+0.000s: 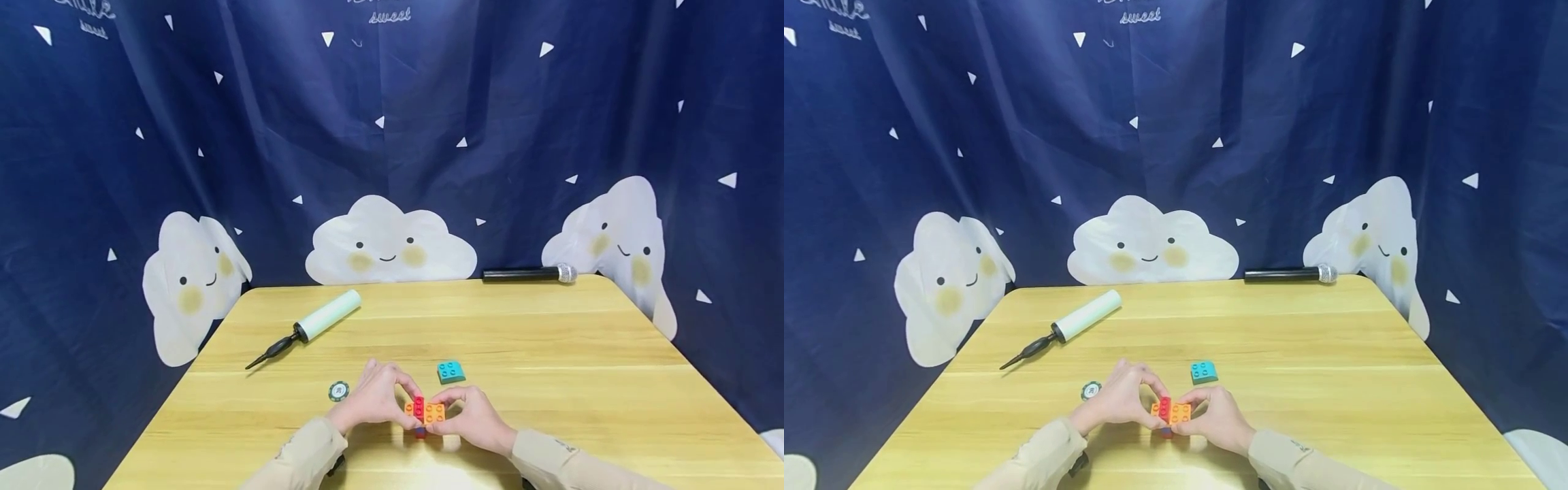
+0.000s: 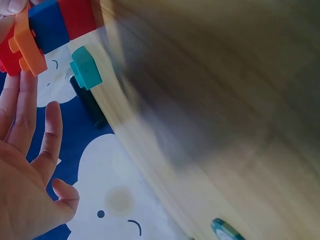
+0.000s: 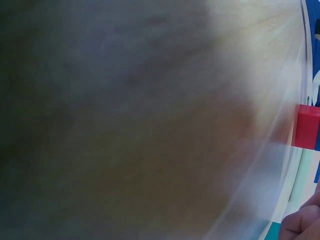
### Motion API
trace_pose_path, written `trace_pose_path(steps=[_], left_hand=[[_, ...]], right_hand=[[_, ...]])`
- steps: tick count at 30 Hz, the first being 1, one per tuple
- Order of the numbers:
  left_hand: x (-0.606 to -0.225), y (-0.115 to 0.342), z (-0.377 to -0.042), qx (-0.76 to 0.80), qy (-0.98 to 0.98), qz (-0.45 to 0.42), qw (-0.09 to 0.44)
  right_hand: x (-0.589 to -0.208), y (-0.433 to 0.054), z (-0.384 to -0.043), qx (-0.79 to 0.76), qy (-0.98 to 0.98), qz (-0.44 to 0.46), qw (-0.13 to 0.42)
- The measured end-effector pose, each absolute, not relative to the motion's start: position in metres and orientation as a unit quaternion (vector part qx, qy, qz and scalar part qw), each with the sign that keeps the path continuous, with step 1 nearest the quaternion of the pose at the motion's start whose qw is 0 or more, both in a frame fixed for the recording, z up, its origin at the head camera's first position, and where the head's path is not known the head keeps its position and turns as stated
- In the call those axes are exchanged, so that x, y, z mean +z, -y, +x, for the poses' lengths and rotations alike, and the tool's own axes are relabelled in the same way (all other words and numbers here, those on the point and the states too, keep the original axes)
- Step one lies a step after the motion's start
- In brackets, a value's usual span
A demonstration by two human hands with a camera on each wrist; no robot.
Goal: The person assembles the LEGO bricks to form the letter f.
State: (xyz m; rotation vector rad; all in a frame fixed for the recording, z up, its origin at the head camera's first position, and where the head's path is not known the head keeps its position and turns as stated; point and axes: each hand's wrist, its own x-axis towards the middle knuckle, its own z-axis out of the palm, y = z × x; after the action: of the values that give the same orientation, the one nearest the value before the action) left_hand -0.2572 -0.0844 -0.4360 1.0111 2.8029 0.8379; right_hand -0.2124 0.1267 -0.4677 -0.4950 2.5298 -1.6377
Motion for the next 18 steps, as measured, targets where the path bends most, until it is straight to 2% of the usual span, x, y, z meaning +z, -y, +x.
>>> trace_pose_path(steps=[10, 18], left_hand=[[-0.4329, 0.0816, -0.2537, 0.243, -0.912, 0.332, 0.006], [-0.4374, 0.0823, -0.2476, 0.198, -0.916, 0.347, -0.041]], right_hand=[[-0.4665, -0.127, -0.2109, -0.546, -0.823, -0.152, 0.051], [-0.4685, -0.1261, -0.2113, -0.54, -0.827, -0.151, 0.052]])
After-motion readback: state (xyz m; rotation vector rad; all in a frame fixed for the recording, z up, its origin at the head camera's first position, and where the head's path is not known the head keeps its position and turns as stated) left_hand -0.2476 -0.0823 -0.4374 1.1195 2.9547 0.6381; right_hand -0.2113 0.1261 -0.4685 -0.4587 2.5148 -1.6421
